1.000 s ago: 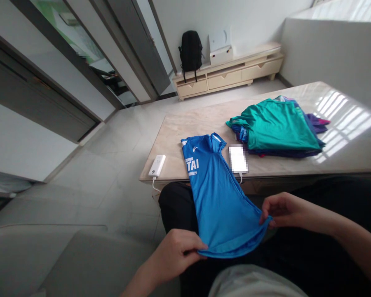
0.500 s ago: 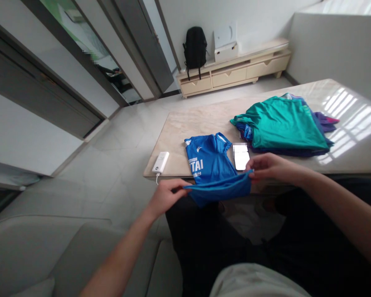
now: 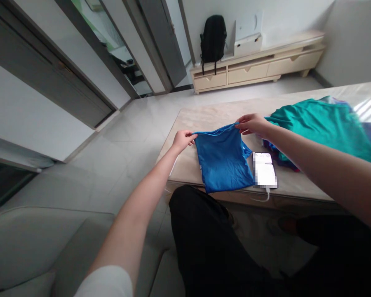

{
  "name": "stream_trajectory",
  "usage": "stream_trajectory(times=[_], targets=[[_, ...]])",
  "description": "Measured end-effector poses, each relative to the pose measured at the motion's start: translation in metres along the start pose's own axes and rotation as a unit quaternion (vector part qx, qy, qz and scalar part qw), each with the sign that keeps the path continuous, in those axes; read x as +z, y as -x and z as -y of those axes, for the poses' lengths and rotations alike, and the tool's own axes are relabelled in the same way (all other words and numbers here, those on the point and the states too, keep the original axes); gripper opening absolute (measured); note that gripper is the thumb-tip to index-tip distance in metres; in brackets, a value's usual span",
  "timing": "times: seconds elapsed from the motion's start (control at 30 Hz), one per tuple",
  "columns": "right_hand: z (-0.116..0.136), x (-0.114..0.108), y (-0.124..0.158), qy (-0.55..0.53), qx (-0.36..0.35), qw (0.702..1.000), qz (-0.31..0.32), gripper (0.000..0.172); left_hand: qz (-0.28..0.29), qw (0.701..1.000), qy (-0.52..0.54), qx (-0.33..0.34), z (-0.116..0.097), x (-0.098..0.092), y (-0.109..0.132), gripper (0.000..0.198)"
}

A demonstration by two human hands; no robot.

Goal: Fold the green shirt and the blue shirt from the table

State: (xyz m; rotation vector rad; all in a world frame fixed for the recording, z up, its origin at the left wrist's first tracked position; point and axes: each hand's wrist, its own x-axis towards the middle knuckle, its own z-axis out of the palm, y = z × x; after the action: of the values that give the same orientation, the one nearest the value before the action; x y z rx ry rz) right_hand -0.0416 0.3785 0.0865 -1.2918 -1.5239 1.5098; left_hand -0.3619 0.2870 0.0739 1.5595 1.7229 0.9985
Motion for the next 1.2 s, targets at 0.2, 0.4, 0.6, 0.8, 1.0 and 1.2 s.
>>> stream_trajectory(times=[0.2, 0.4, 0.6, 0.8, 1.0, 1.2], targets=[[-0.027, 0.017, -0.065, 0.012, 0.046, 0.999, -0.005, 0.014, -0.006, 0.999, -0.004, -0.046, 0.05, 0.009, -0.042, 0.017], [-0.051, 0.035, -0.099, 0.034, 0.061, 0.997, -0.016, 0.014, -0.005, 0.997, -0.037, -0.072, 0.092, 0.019, -0.066, 0.014], [-0.068, 0.045, -0.101, 0.079, 0.028, 0.996, -0.032, 0.015, -0.055, 0.99, -0.11, -0.066, 0.106, 0.032, -0.064, 0.013], [-0.089, 0.046, -0.008, 0.235, -0.155, 0.957, -0.066, 0.032, -0.064, 0.964, -0.232, 0.11, 0.072, 0.075, 0.028, 0.035], [-0.138, 0.068, 0.119, 0.428, -0.292, 0.851, 0.082, 0.038, 0.106, 0.922, -0.327, 0.18, 0.04, 0.113, 0.167, 0.048], [-0.182, 0.077, 0.153, 0.481, -0.305, 0.818, 0.086, 0.073, 0.076, 0.888, -0.44, 0.113, 0.048, 0.127, 0.206, 0.06]])
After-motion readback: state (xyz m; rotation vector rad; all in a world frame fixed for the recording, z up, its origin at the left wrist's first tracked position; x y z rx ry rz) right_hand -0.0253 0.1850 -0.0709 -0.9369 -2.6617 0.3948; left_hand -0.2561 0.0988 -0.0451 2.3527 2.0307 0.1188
